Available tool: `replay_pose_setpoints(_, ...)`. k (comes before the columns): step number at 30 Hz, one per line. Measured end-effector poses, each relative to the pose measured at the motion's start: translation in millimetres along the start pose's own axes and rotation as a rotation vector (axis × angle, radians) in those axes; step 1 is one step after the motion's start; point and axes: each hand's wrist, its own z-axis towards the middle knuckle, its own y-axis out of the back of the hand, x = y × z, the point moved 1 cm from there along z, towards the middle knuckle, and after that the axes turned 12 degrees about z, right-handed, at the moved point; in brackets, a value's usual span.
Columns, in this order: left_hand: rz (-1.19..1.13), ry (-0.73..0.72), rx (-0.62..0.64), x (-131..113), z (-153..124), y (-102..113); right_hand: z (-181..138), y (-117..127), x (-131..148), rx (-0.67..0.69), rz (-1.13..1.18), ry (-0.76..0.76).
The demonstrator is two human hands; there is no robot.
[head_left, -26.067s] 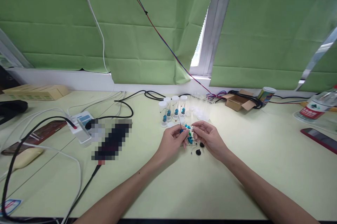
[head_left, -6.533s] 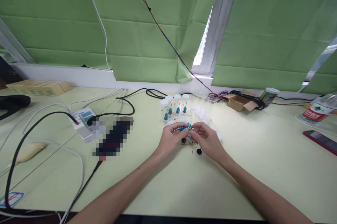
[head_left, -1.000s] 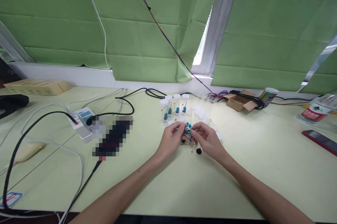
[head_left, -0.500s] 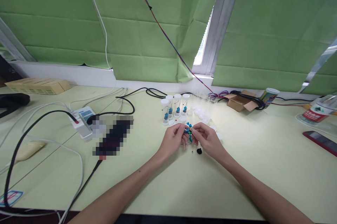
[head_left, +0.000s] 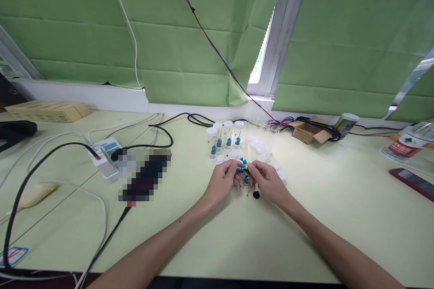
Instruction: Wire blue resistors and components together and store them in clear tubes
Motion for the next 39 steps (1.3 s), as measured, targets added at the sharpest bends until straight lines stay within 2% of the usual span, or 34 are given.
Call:
replay_pose_setpoints(9, -0.016, -0.003, 0.002, -0.8, -0.6, -1.7, -0.5, -0.1, -0.8, -0.001, -0.100, 0.026)
replay_pose_setpoints(15, -0.044, -0.009, -0.038, -0.1, 1.3, -1.0, -1.9, -1.2, 0.9, -0.008, -0.001, 0.039)
replay_pose_setpoints(21, -0.081, 0.030, -0.064, -3.4, 1.0, -0.1, -3.3, -1.4, 2.6, -0.003, -0.032, 0.076)
replay_pose_setpoints(39, -0.052, 0.029, -0.034, -4.7, -0.2, -1.2, -3.1, -2.8, 6.4, -0.003, -0.063, 0.051)
